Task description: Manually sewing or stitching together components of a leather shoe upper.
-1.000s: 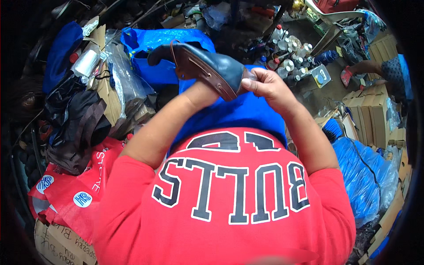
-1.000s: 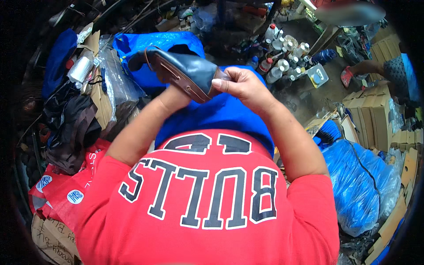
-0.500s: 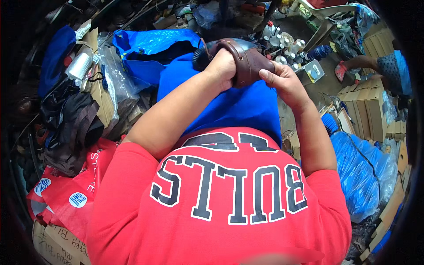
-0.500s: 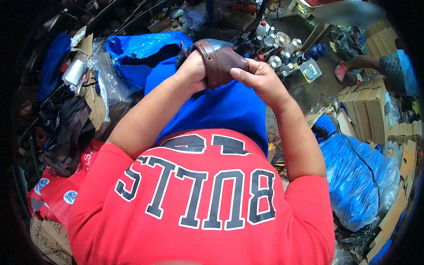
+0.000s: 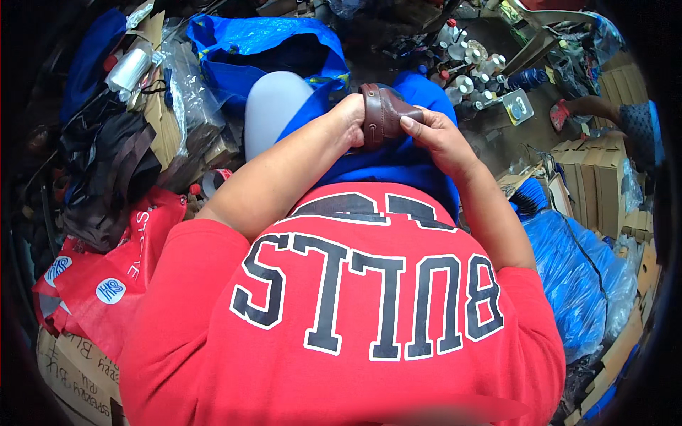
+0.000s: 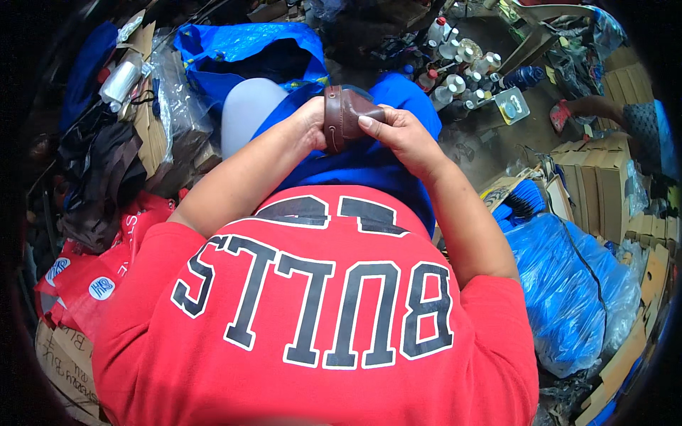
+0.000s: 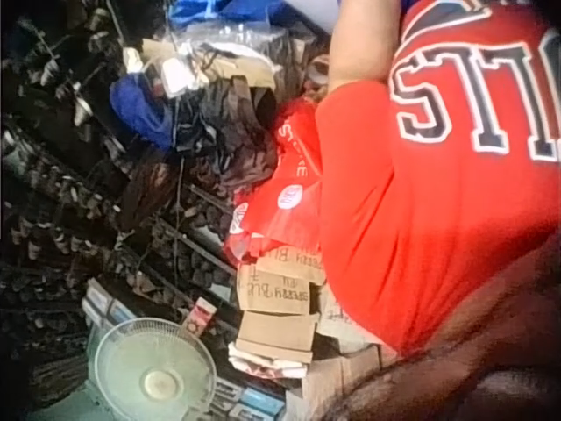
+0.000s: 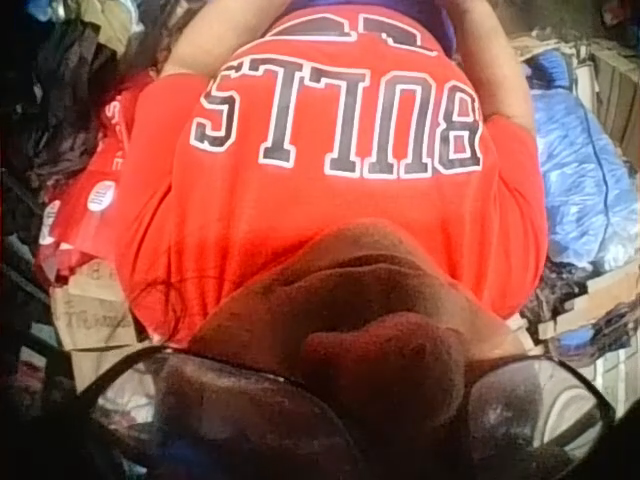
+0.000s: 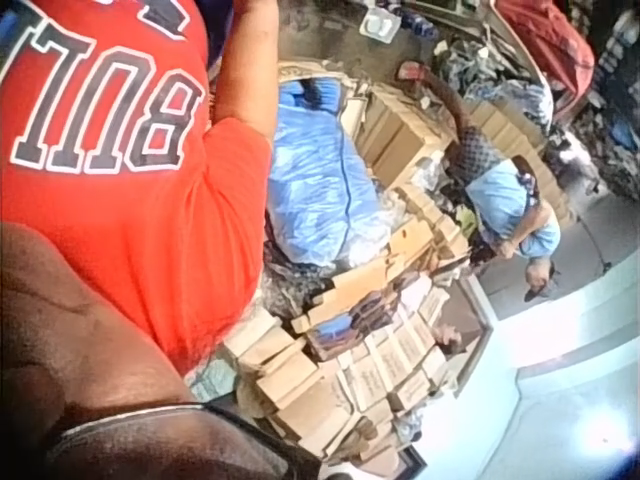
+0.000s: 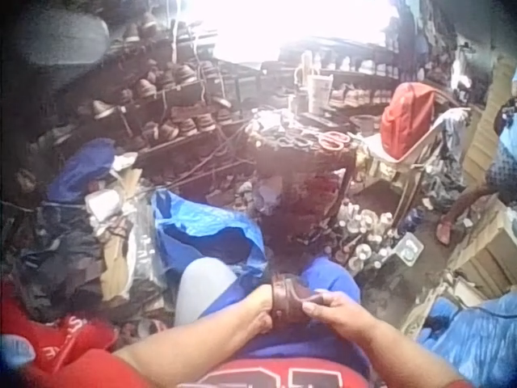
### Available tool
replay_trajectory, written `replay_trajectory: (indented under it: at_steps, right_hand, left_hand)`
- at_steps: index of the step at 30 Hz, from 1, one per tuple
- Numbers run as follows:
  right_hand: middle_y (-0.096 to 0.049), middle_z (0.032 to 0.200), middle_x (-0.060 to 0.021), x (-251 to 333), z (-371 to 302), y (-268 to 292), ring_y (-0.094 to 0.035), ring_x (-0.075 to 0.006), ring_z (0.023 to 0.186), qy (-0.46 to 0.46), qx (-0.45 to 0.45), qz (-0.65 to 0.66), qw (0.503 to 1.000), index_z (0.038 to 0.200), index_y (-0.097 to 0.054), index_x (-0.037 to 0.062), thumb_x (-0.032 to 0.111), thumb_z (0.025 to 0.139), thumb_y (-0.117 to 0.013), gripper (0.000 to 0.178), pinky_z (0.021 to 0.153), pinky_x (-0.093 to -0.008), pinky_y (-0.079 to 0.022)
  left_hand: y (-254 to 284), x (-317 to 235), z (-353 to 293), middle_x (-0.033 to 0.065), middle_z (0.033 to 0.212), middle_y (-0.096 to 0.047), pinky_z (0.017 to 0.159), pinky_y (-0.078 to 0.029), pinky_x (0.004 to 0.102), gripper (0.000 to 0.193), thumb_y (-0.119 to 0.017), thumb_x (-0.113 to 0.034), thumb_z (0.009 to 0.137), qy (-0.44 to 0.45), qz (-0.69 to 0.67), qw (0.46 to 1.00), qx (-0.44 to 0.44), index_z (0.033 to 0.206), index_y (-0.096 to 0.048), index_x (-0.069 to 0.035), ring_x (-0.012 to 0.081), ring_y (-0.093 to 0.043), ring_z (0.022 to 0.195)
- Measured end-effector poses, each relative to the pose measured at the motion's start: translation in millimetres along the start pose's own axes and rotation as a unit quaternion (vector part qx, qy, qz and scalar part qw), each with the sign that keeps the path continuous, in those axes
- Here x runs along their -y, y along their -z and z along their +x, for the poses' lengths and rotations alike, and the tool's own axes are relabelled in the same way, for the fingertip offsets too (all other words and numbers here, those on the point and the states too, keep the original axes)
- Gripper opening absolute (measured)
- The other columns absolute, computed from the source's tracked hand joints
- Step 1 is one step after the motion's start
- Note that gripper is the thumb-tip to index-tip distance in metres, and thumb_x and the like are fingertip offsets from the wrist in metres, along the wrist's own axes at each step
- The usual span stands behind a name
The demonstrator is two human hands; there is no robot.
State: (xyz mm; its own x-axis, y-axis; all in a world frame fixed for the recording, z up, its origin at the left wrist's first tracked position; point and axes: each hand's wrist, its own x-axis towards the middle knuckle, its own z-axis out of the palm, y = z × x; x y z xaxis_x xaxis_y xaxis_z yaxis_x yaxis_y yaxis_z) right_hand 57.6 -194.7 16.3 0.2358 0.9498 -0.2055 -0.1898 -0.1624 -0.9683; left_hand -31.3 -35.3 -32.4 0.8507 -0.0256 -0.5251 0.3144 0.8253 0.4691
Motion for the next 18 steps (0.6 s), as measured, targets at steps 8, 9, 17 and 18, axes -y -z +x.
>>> replay_trajectory:
  at_steps: [8, 9, 17, 18]
  right_hand:
    - [-0.055, 0.074, 0.0051, -12, 12, 2, -0.035, -0.0041, 0.054, -0.191, -0.106, 0.196, 0.956, 0.102, -0.063, 0.012, 0.031, 0.09, -0.059, 0.023, 0.048, -0.0196, -0.026]
    - [-0.055, 0.074, 0.0051, -11, 16, 4, -0.035, -0.0041, 0.054, -0.187, -0.109, 0.196, 0.956, 0.102, -0.063, 0.012, 0.031, 0.09, -0.059, 0.023, 0.048, -0.0196, -0.026]
    - [-0.051, 0.084, 0.0049, 23, 7, 2, -0.038, -0.004, 0.066, -0.129, -0.107, 0.101, 0.981, 0.103, -0.059, 0.0101, 0.029, 0.091, -0.054, 0.023, 0.059, -0.0192, -0.033]
    - [-0.052, 0.088, 0.004, 19, 5, 16, -0.041, -0.0047, 0.069, -0.127, -0.072, 0.049, 0.988, 0.106, -0.059, 0.0079, 0.024, 0.091, -0.054, 0.023, 0.064, -0.0197, -0.035]
  left_hand:
    - [24, 12, -39, 0.011, 0.102, -0.064, 0.073, -0.052, 0.0305, 0.037, -0.044, -0.031, 0.094, -0.032, -0.047, 0.993, 0.103, 0.117, -0.054, -0.005, 0.0188, -0.064, 0.089]
    - [27, 14, -42, 0.0112, 0.108, -0.062, 0.078, -0.05, 0.031, 0.041, -0.043, -0.035, 0.095, -0.06, -0.097, 0.988, 0.102, 0.122, -0.051, -0.006, 0.0188, -0.063, 0.094]
    - [-11, -1, -44, 0.0104, 0.112, -0.062, 0.089, -0.048, 0.0337, 0.043, -0.038, -0.039, 0.097, -0.203, 0.084, 0.976, 0.0, 0.122, -0.05, -0.006, 0.0192, -0.062, 0.098]
    - [-8, -7, -47, 0.0103, 0.109, -0.063, 0.088, -0.048, 0.0338, 0.043, -0.037, -0.039, 0.098, -0.172, 0.061, 0.983, -0.01, 0.12, -0.052, -0.006, 0.0191, -0.063, 0.097]
